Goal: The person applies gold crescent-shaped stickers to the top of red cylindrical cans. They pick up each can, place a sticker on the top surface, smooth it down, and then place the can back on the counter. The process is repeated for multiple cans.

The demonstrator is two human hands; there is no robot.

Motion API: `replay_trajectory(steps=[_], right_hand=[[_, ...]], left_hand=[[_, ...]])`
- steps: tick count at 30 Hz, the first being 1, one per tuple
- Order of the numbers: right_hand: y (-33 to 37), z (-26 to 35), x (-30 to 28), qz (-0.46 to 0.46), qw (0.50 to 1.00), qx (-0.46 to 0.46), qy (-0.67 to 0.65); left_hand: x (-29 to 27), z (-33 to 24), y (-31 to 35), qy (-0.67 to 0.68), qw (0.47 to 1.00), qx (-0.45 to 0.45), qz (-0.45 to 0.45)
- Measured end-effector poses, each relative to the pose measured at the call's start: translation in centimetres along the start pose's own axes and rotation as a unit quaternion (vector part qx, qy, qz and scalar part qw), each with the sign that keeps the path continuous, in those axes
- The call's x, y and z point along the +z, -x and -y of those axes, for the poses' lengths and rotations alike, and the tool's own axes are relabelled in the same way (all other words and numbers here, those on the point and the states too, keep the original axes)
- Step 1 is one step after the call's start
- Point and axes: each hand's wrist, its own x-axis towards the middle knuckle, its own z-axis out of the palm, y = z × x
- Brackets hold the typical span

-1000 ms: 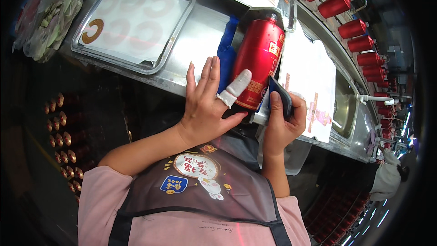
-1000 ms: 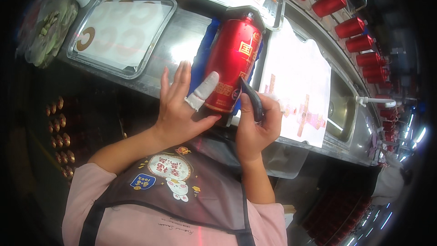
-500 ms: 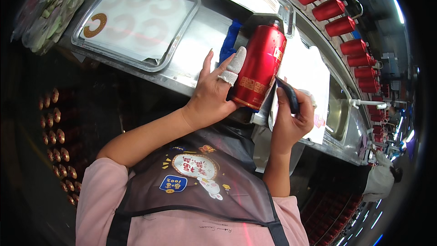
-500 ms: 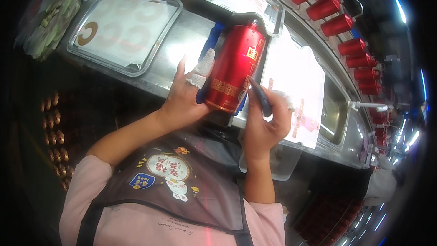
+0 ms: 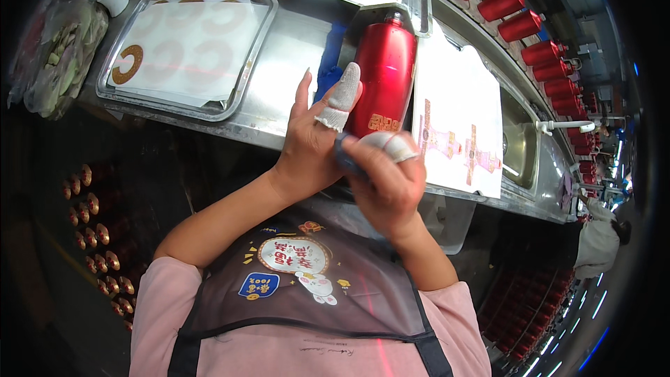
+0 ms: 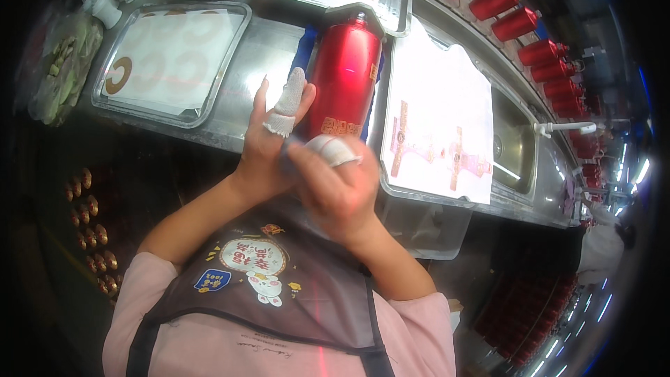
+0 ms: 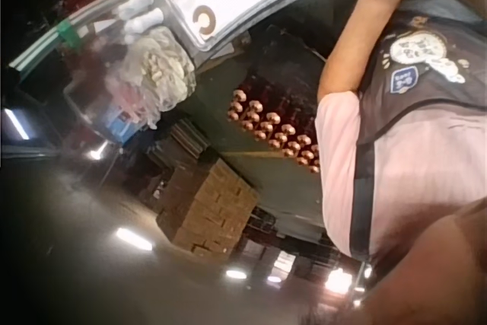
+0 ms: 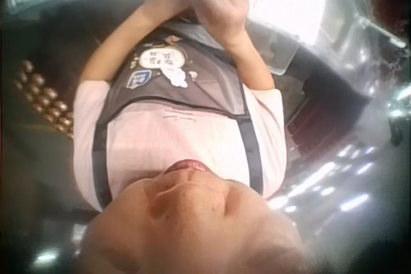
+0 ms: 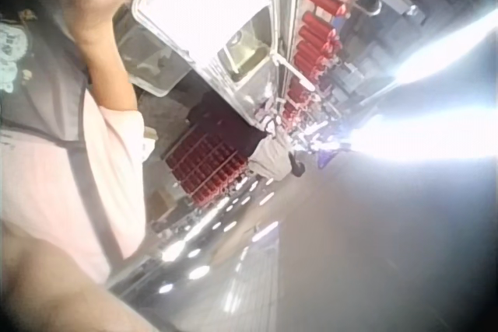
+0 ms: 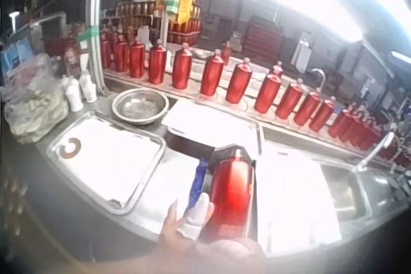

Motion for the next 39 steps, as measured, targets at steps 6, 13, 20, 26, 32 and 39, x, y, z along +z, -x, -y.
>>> replay_trajectory(steps=[6, 13, 20, 26, 32, 39], right_hand=[[1.5, -0.4, -0.2, -0.071, 0.987, 0.146, -0.014], [3.4, -0.9, -0.6, -0.155, 0.952, 0.245, -0.096], [6.9, -2.3, 0.0, -0.079, 0.986, 0.11, -0.093], [0.9, -7.6, -0.3, -0.028, 0.961, 0.233, -0.146], [-5.1, -11.8, -0.3, -0.19, 0.963, 0.189, 0.017], [-2.2, -8.0, -0.2, -0.116, 0.979, 0.095, -0.135]], left_hand=[[-0.2, 0.1, 0.7, 0.02, 0.997, -0.056, 0.042], [-0.3, 0.9, 1.1, 0.063, 0.992, -0.099, 0.055], [-1.0, 1.4, 1.1, 0.095, 0.976, -0.158, 0.116], [-0.5, -0.4, 0.3, -0.033, 0.994, -0.003, 0.102], [-0.1, -0.5, -0.3, -0.021, 0.994, -0.036, 0.102], [-1.2, 1.1, -0.3, 0.149, 0.968, -0.143, 0.146]])
